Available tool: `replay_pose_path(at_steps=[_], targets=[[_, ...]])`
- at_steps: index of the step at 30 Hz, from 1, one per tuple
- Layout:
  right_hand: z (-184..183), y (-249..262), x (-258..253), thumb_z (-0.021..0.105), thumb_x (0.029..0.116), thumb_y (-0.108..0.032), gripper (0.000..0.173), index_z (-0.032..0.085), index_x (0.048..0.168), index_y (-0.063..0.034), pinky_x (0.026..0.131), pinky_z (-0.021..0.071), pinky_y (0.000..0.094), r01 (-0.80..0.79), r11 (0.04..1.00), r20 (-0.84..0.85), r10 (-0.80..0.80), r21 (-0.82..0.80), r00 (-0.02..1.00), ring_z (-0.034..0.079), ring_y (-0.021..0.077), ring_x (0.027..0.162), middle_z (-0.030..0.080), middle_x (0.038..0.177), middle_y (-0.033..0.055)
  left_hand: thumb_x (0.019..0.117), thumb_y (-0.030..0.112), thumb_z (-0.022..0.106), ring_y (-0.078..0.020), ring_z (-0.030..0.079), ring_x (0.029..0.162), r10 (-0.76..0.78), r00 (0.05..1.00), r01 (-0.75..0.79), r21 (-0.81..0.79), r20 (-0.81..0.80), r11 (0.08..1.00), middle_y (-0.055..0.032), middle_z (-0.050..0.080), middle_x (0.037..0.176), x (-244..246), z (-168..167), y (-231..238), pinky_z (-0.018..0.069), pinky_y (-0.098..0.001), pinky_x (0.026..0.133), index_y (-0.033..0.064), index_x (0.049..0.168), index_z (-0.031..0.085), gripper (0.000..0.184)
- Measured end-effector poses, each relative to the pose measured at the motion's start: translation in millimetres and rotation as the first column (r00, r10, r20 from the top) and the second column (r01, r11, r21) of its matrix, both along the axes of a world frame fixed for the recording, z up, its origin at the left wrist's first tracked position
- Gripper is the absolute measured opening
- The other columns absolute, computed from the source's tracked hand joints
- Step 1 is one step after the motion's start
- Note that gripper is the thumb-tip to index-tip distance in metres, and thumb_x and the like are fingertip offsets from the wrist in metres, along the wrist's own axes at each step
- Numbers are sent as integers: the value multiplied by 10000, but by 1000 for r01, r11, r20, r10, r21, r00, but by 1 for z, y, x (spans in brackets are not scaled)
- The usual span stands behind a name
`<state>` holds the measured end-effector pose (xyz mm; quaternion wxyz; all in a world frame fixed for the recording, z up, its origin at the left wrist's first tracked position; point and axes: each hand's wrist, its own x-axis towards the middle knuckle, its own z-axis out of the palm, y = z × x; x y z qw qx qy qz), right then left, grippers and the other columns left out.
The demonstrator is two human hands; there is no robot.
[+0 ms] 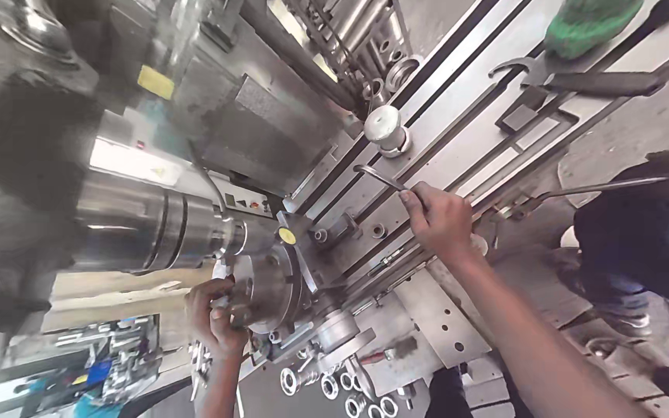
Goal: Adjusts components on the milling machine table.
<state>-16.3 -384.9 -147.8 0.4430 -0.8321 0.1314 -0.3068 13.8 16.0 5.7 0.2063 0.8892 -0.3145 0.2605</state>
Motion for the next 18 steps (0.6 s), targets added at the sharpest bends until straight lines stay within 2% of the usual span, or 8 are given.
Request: replay_pose_path(at_steps=[4, 13, 18], targets=[[-2, 3, -2, 375, 1079, -486, 548, 610, 803, -75, 436, 363, 461, -24, 998, 12, 25, -53, 1000, 544, 280, 492, 532, 590, 82, 1044, 613, 259, -164, 634, 992, 4, 1000, -4, 9, 9, 1000, -82, 691, 986, 0, 2, 0, 495, -364, 927, 48, 1015, 678, 704], [-3, 3, -3, 377, 1085, -468, 535, 614, 813, -72, 437, 358, 452, -13, 999, 16, 14, -49, 1000, 541, 280, 495, 528, 587, 85, 1039, 629, 271, -136, 630, 971, -4, 1000, 4, -24, -5, 1000, -70, 688, 978, -1, 1, -2, 503, -312, 896, 38, 1020, 676, 717], [-3, 2, -1, 376, 1081, -480, 544, 614, 805, -75, 443, 350, 462, -6, 999, 30, 7, -42, 1000, 543, 282, 498, 527, 584, 84, 1039, 620, 278, -134, 630, 973, 6, 1000, -6, -24, -1, 1000, -71, 689, 976, -1, 1, -1, 498, -325, 904, 38, 1013, 680, 708]])
